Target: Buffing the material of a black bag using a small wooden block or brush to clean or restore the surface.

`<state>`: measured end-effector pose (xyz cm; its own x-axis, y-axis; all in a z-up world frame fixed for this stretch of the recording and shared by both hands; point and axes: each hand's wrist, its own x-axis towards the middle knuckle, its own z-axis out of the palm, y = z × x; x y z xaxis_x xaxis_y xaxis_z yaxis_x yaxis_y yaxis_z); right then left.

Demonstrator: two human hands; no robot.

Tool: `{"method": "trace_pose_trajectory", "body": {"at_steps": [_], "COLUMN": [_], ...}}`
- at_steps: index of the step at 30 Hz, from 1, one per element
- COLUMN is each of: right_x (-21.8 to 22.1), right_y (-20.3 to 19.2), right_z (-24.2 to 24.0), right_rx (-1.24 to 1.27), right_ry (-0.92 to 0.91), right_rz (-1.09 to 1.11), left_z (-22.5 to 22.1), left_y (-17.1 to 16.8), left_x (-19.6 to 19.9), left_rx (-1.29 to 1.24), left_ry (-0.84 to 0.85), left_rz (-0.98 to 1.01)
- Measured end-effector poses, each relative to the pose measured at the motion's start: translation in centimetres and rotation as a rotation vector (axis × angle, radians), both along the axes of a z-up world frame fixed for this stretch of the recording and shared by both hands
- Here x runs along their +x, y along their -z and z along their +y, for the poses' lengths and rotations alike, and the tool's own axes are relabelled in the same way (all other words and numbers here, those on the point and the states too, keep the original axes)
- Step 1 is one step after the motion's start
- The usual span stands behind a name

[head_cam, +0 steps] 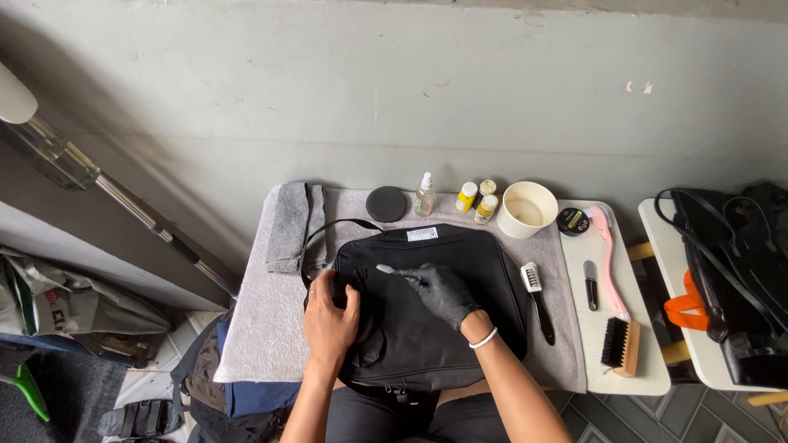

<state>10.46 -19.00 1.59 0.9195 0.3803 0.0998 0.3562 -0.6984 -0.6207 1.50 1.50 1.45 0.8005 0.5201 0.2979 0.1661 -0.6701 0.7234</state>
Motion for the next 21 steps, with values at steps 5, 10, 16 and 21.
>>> {"method": "trace_pose_trajectory", "body": {"at_steps": [5,10,16,21], "right_x": [0.6,-2.4,-4.3,-4.5], "right_y": [1.6,-3.1,-2.8,3.5], "right_z": [-2.3,-3.0,-5.1,-7.9], "right_rx": [-0.07,-0.103,-0.094,0.081], "right_ry": [0.069,0.17,0.164,0.017], "right_rz": [-0.086,-0.173,-0.088,-0.108], "left_z": [-0.2,-0.2,-0.2,-0.3], "left_y": [-0.1,-0.5,-0.3,-0.6], "left_x": [-0.1,-0.1,0.0,0.0], "left_rx": [0.026,0.011,0.017,-0.008], "left_ry": [0.001,0.025,0.044,0.065], "left_rz": [0.008,0.001,0.0,-0.001]}}
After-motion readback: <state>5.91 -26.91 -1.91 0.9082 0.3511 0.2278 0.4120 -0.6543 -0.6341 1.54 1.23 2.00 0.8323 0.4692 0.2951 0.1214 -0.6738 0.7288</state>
